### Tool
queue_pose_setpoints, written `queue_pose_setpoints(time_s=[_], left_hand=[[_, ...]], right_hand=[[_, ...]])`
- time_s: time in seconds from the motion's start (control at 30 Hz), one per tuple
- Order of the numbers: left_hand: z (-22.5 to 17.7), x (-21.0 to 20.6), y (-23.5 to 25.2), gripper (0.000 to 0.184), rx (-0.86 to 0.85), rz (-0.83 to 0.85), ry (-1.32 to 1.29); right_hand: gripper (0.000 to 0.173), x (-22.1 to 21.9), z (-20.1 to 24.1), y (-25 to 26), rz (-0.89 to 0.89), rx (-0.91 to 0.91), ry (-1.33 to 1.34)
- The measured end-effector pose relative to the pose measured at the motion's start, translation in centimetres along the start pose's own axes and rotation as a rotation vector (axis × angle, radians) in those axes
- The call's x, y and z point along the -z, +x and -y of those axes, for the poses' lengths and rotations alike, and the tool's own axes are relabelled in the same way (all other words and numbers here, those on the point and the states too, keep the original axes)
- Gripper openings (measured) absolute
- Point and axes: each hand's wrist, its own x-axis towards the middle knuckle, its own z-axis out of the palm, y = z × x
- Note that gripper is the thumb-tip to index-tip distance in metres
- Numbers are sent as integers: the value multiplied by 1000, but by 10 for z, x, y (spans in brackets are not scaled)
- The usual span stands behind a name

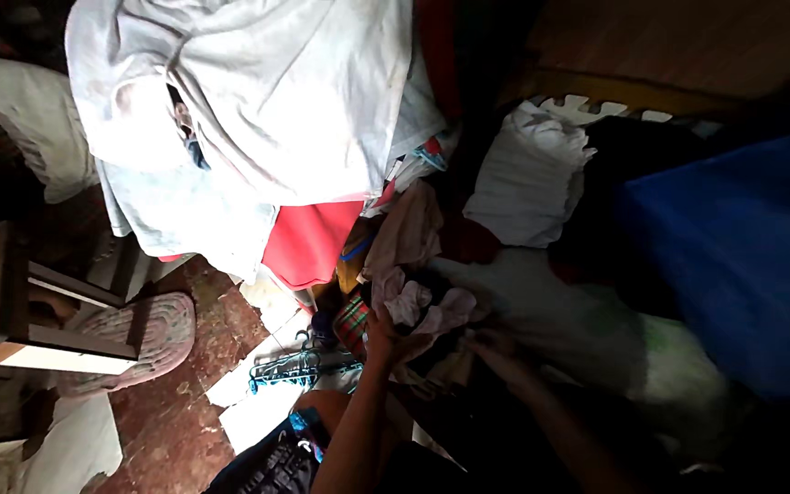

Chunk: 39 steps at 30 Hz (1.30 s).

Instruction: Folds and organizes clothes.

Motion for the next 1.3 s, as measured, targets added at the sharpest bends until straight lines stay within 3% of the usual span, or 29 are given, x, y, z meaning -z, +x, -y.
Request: queue_pose_setpoints(time_s=[0.37, 0.5, 0.6, 0.73, 0.83, 0.9, 0.97, 1.03, 1.13, 1.2, 1.3], left_hand=[[14, 0, 8, 107, -32, -14, -123], [10, 1, 4, 125, -24, 38, -133], [-13, 1, -8, 140, 51, 114, 49], [-33, -19, -17, 129, 145, 38, 360], [-25, -34, -14, 128, 140, -55, 394], [-23, -33, -11, 127, 151, -39, 386], [-20, -29, -9, 129, 150, -4, 372], [-17, -24, -8, 133, 142, 20, 337], [-15, -21, -6, 135, 118, 28, 281], [-15, -18, -6, 135, 101, 23, 251], [-8, -13, -9, 130, 39, 16, 164]], right_hand=[[36, -21, 39, -8, 124, 59, 274], [39, -17, 47, -2, 200, 67, 261], [39, -18, 55, 5, 264, 61, 275], [43, -21, 67, 5, 300, 70, 260], [44, -20, 56, 9, 249, 50, 220], [43, -16, 40, 8, 98, 65, 227], [51, -13, 16, 7, -79, 100, 263], [60, -12, -7, 11, -140, 41, 303], [68, -16, -26, 18, -31, -123, 315], [71, -24, -17, 16, 52, -181, 340], [64, -39, -12, 18, 81, -141, 370]])
